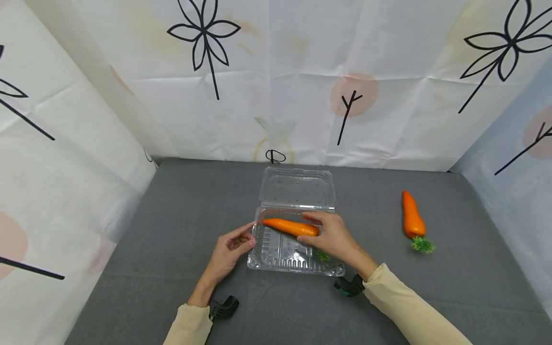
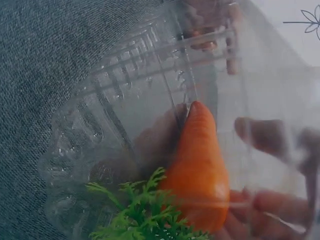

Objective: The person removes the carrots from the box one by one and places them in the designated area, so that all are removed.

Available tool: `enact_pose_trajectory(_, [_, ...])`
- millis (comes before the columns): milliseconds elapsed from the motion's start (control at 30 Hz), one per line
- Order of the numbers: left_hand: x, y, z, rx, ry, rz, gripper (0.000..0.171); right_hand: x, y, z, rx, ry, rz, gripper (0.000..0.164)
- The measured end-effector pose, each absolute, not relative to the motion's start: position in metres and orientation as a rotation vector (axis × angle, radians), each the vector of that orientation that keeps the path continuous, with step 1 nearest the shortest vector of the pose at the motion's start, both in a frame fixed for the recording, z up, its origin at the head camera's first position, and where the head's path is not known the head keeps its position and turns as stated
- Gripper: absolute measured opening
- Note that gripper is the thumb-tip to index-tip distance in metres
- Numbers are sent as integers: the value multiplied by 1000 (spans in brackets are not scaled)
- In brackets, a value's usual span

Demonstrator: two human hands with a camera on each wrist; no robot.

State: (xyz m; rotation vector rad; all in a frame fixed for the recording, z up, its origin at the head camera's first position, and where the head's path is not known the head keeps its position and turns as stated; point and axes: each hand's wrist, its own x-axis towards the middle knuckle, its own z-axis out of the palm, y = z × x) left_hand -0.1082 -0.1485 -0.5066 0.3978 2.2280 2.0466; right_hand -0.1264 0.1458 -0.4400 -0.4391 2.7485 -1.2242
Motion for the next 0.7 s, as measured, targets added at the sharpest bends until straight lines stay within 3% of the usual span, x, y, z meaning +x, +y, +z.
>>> enact_pose_trajectory(433, [-107, -149, -506, 395, 2244, 2042, 44, -132, 130, -453, -409, 2868, -918, 53])
enact_pose_trajectory(700, [-107, -149, -504, 394, 2230, 2049, 44, -130, 131, -449, -430, 2880, -980, 50])
